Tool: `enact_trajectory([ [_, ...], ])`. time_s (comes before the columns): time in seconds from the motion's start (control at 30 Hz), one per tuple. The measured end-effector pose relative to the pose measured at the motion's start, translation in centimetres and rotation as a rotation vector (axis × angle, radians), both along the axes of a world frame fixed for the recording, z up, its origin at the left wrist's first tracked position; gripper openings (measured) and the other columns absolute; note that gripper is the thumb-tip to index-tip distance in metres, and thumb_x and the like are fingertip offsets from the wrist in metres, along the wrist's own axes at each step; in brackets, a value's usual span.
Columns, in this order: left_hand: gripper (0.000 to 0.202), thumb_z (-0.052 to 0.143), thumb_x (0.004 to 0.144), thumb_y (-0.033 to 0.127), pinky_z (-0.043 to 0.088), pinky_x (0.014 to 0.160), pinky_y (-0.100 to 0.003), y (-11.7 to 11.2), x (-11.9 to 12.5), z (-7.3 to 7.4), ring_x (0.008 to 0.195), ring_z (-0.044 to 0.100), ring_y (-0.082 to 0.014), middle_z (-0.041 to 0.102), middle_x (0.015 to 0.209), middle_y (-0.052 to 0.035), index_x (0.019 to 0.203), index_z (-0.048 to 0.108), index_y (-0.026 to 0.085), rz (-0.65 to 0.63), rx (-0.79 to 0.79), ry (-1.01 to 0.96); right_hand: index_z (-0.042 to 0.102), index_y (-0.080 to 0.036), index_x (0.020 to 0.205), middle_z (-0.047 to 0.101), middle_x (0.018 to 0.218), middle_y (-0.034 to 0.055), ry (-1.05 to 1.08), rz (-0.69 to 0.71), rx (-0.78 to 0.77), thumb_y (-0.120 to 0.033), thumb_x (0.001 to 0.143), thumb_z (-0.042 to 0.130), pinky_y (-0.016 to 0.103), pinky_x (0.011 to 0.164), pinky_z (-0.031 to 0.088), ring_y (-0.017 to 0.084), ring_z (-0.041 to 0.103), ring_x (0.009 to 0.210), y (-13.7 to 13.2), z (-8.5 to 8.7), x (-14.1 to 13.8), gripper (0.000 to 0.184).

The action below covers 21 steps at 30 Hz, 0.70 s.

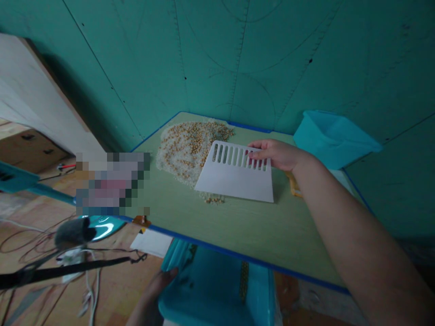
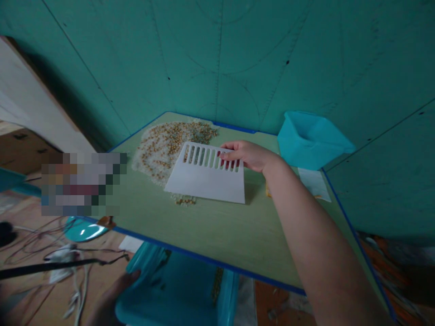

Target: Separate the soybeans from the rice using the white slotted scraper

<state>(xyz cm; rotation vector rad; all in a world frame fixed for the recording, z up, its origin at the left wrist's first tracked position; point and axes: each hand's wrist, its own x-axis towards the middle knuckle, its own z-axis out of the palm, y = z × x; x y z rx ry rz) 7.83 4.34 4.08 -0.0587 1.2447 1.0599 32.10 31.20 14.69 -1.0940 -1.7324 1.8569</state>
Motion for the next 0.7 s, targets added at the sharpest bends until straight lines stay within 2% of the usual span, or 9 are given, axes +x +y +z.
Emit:
enact_trajectory([
  [0.13, 0.042, 0.071, 0.056, 0.027, 0.049, 0.082, -0.038, 0.1, 0.3, 0.5, 0.101, 0.057, -0.0347, 0.075, 0.083, -0.0071, 0.096, 0.07, 0.014, 0.05, -0.017, -0.034, 0.061, -0.021, 0.087, 0.067, 0.076, 0.0, -0.001, -0.006, -0.016, -0.019, 0.064, 0.068, 0.023, 0.054, 0.047, 0.012, 0.061, 0.059, 0.3, -0.4, 0.3, 0.025],
  [0.27, 0.047, 0.07, 0.058, 0.026, 0.049, 0.082, -0.039, 0.1, 0.4, 0.5, 0.099, 0.059, -0.0346, 0.075, 0.086, -0.0055, 0.104, 0.067, 0.015, 0.045, -0.007, -0.023, 0.061, -0.021, 0.087, 0.067, 0.076, -0.0006, -0.021, 0.015, -0.026, -0.019, 0.064, 0.068, 0.022, 0.054, 0.047, 0.012, 0.061, 0.059, 0.4, -0.7, 0.3, 0.024],
  [0.43, 0.063, 0.069, 0.061, 0.026, 0.049, 0.083, -0.038, 0.0, 0.4, 0.4, 0.094, 0.062, -0.0319, 0.075, 0.087, -0.0051, 0.122, 0.053, 0.017, 0.036, -0.007, -0.031, 0.06, -0.019, 0.09, 0.066, 0.074, -0.0003, -0.047, 0.033, -0.031, -0.02, 0.066, 0.067, 0.023, 0.054, 0.047, 0.011, 0.06, 0.057, 0.2, -0.7, 0.0, 0.025],
  [0.6, 0.072, 0.071, 0.059, 0.025, 0.049, 0.082, -0.033, 0.0, 0.4, 0.5, 0.092, 0.064, -0.029, 0.075, 0.091, -0.0015, 0.126, 0.047, 0.021, 0.044, 0.009, -0.077, 0.059, -0.017, 0.089, 0.065, 0.069, -0.0007, -0.044, 0.037, -0.037, -0.018, 0.065, 0.067, 0.021, 0.052, 0.046, 0.01, 0.059, 0.054, -0.1, -0.6, -0.6, 0.025],
  [0.7, 0.072, 0.072, 0.057, 0.027, 0.049, 0.082, -0.036, 0.0, 0.5, 0.6, 0.091, 0.064, -0.031, 0.074, 0.092, -0.0029, 0.125, 0.049, 0.02, 0.052, 0.003, -0.09, 0.059, -0.016, 0.089, 0.065, 0.07, -0.0005, -0.038, 0.059, -0.041, -0.018, 0.066, 0.066, 0.021, 0.052, 0.046, 0.01, 0.059, 0.055, -0.3, -0.5, -0.9, 0.024],
])
